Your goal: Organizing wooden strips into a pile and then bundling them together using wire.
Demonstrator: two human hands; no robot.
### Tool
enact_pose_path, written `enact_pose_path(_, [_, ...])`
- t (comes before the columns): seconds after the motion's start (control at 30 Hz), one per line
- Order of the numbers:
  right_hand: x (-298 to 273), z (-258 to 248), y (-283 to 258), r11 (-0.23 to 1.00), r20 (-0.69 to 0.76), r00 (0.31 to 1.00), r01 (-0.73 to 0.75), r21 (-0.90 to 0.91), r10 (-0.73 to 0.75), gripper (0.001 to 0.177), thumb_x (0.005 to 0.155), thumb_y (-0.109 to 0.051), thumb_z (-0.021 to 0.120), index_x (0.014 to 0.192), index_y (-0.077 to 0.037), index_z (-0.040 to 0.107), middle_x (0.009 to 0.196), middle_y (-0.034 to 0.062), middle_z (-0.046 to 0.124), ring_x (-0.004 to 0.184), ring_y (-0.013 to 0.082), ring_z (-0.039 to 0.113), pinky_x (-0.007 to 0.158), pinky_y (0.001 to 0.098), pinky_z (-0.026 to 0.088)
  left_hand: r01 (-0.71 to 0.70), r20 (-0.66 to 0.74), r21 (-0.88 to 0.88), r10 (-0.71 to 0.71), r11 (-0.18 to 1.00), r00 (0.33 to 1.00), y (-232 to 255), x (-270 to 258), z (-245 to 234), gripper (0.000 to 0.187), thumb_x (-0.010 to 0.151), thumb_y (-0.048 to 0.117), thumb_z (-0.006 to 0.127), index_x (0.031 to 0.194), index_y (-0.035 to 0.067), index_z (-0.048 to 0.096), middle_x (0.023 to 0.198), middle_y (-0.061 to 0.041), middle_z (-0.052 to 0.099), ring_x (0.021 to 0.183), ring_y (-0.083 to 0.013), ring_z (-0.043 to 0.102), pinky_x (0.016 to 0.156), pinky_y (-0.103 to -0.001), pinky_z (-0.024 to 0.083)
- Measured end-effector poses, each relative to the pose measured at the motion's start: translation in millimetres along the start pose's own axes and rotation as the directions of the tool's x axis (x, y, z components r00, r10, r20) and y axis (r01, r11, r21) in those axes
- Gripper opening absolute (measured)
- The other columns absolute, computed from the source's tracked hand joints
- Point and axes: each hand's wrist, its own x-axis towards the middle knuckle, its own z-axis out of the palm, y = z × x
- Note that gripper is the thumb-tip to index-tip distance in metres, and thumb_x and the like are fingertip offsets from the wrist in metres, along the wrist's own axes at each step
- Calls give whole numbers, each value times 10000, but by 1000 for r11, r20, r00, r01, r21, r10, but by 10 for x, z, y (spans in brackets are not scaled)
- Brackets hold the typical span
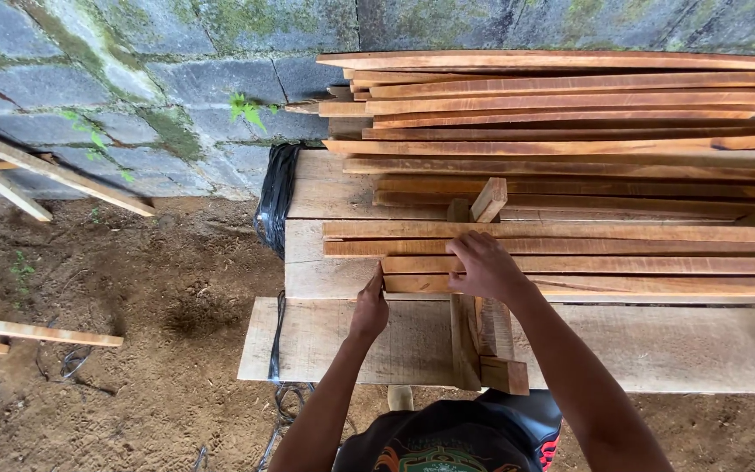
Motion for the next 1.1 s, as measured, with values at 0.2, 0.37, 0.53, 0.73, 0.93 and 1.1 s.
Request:
enact_pose_path(0.2, [111,315,108,993,-55,996,-68,94,74,250,896,-318,687,1085,-158,658,925,78,644,942,306,674,811,447,553,50,-331,-564,-281,824,901,-768,218,-181,841,876,-215,365,1639,55,133,1646,-284,241,1467,-520,331,1163,-675,299])
enact_pose_path(0.37, [440,302,-141,991,40,998,-57,118,52,373,945,-388,698,1211,-128,688,1022,119,677,1031,347,666,901,499,539,102,-374,-393,-261,914,890,-356,344,-549,729,884,-212,375,1564,48,409,1516,-264,508,1432,-421,434,1185,-485,392])
enact_pose_path(0.53, [624,652,-73,994,89,996,-18,111,9,327,891,-374,725,1097,-121,690,933,126,669,957,363,677,831,522,542,109,-358,-323,-227,940,905,-178,311,-523,732,852,-205,389,1552,8,410,1449,-267,575,1333,-408,559,1121,-468,489])
enact_pose_path(0.73, [643,677,-3,975,129,992,-32,220,3,287,873,-331,722,992,-70,714,872,131,666,885,352,697,789,482,552,149,-335,-279,-241,949,911,126,320,-475,724,858,-176,406,1530,82,477,1368,-218,654,1304,-384,584,1117,-458,503])
enact_pose_path(0.93, [470,773,261,992,21,993,118,37,-119,253,810,-334,695,873,-89,690,775,114,644,756,316,694,695,438,563,170,-250,-201,-218,965,943,182,206,-416,785,838,-172,405,1555,141,461,1377,-236,637,1329,-393,554,1127,-485,482])
enact_pose_path(1.1, [197,394,386,998,-28,998,59,-35,-60,228,766,-353,728,850,-147,683,771,49,611,797,248,665,695,377,559,103,-111,-233,-132,967,985,202,247,-183,762,847,-176,367,1551,100,457,1380,-283,617,1341,-430,515,1144,-478,469])
